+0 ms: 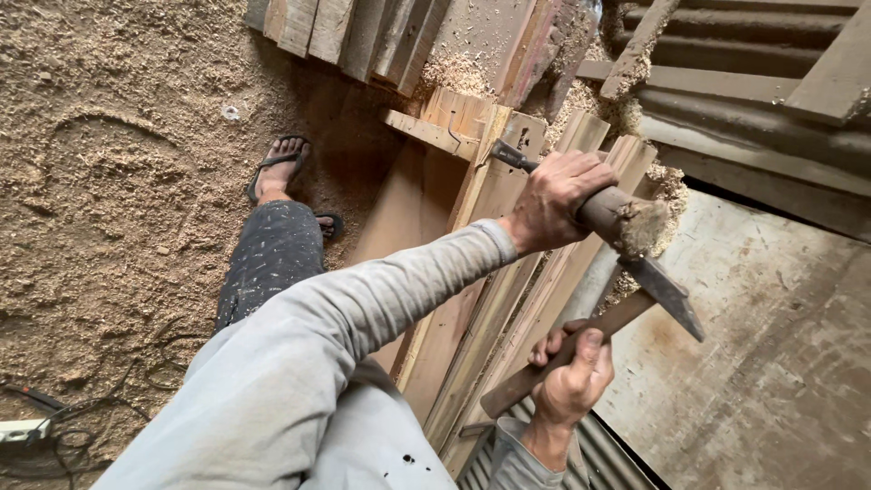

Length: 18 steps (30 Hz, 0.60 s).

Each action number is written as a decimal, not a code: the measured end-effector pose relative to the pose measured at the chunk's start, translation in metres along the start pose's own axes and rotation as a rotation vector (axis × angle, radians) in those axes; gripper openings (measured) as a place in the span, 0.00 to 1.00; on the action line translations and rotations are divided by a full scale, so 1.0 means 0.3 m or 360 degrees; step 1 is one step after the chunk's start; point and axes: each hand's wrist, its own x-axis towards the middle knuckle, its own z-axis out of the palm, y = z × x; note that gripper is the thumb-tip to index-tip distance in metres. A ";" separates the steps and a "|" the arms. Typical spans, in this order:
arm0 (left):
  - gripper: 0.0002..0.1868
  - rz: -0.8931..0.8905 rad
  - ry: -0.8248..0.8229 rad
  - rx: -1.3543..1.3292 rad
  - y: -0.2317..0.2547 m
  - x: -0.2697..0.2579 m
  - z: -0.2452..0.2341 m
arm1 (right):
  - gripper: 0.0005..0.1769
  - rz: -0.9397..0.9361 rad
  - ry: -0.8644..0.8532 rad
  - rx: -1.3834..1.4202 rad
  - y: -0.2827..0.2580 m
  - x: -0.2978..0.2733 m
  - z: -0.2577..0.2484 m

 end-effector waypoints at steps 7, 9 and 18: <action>0.14 -0.0019 0.0000 -0.0101 -0.039 0.017 -0.003 | 0.26 -0.0193 0.0037 -0.0030 -0.188 0.008 0.046; 0.13 -0.0013 -0.0015 -0.0098 -0.020 0.028 -0.023 | 0.27 -0.0351 0.0071 -0.0055 -0.216 0.015 0.062; 0.16 -0.0076 0.0166 -0.0120 -0.092 0.064 0.018 | 0.19 -0.0689 0.0043 -0.0586 -0.222 0.122 0.130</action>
